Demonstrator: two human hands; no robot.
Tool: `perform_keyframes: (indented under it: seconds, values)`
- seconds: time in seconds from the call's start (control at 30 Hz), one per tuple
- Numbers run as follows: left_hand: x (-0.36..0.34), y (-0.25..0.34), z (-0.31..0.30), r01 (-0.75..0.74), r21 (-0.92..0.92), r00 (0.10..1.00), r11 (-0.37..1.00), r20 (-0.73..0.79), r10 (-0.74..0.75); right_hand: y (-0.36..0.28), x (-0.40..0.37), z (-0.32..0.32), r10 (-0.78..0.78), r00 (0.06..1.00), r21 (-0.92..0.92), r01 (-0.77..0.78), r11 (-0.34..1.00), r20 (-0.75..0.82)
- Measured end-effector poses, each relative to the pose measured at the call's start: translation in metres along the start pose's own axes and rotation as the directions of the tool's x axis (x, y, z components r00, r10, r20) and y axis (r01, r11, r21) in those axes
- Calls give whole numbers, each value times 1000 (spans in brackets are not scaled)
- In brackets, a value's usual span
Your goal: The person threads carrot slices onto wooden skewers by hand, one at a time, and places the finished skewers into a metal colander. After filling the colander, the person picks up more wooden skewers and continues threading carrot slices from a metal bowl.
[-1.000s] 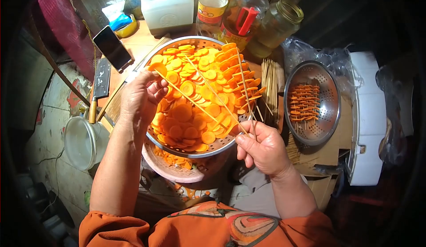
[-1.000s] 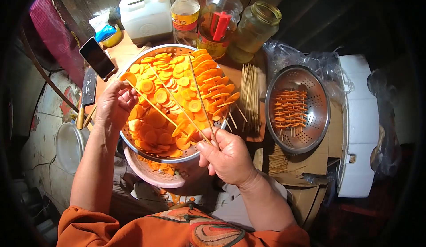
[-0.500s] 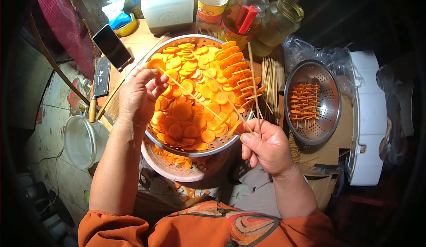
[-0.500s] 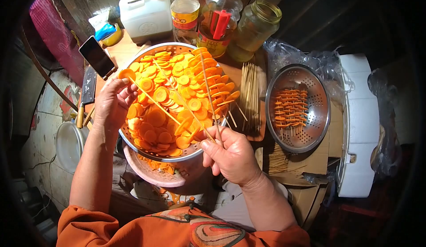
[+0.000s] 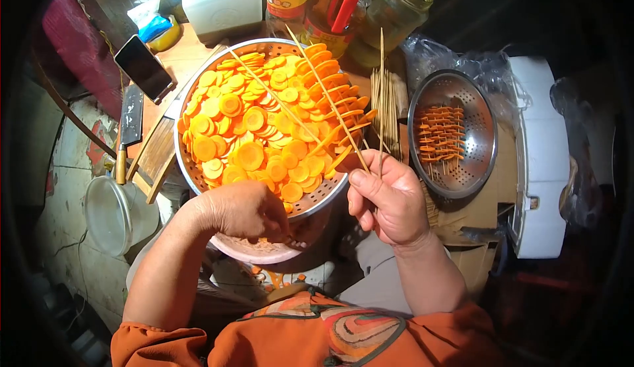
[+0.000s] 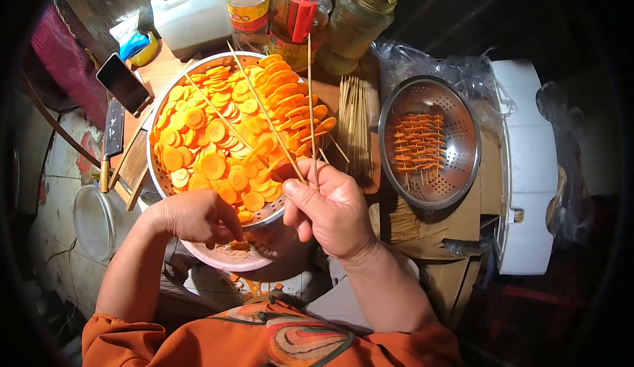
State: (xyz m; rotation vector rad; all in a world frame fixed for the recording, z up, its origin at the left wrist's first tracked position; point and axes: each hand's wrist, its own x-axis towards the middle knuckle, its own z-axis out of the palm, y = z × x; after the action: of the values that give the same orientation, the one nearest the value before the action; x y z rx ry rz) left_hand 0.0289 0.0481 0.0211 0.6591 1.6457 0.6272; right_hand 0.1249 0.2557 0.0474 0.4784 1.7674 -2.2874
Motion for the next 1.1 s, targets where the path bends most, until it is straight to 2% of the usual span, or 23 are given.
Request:
perform_keyframes:
  seconds: [0.03,0.1,0.13,0.17,0.2,0.23,0.27,0.33,0.37,0.5,0.6,0.67,0.7,0.73,0.77,0.8,0.87,0.93,1.0,1.1]
  values:
    - [3,-3,0,-1,1,1000,1000,2,1,0,0,-1,-1,1000,0,1,1000,-9]
    - [16,-16,1,-113,-6,957,994,-271,107,0,0,-2,-3,1000,9,3,1000,-14]
    - [29,-21,6,-114,-7,957,993,-271,108,1,1,-2,-5,1000,18,5,1000,-17]
    - [44,-26,13,-140,81,868,987,-469,162,2,1,-2,-4,1000,17,4,1000,-18]
    - [53,-24,19,-146,171,735,974,-640,223,3,2,-3,-4,1000,21,5,1000,-18]
    - [55,-12,23,-143,109,694,984,-698,178,4,2,-3,-5,1000,25,5,1000,-18]
    - [64,-11,26,-145,108,694,983,-698,179,4,3,-1,-4,1000,23,5,1000,-19]
    - [79,-7,30,110,371,584,922,-775,242,4,4,2,-12,998,29,13,1000,-56]
    - [84,-2,33,208,378,629,902,-758,173,5,4,2,-9,998,26,11,1000,-57]
    - [96,1,35,226,421,626,878,-754,201,5,6,1,-13,998,25,15,1000,-67]
    - [95,-2,29,199,342,608,918,-778,158,4,5,-1,-20,997,10,20,1000,-68]
    - [91,-11,17,-40,92,600,995,-794,98,3,3,-2,-28,998,0,28,1000,-62]
    - [81,-8,7,-137,-191,660,972,-749,-54,2,1,-2,-17,998,-19,16,1000,-56]
    - [75,-17,-3,-231,-270,667,935,-744,-49,1,0,-1,-9,999,-38,7,999,-48]
    - [65,-21,-14,-398,-480,673,782,-732,-107,0,0,-2,-16,999,-35,15,999,-43]
    - [52,-21,-23,-533,-640,688,554,-709,-156,0,-2,-1,14,1000,-72,-15,997,-25]
    - [33,-28,-36,-704,-640,606,308,-768,-209,-1,-4,1,67,998,-135,-67,989,-8]
    - [22,-42,-43,-810,-565,530,157,-820,-215,0,-4,4,97,995,-164,-95,982,1]
    - [14,-43,-48,-829,-551,493,94,-800,-343,3,-3,5,96,995,-176,-91,980,19]
    - [3,-50,-51,-845,-529,475,85,-813,-337,4,-3,9,111,994,-191,-105,976,22]
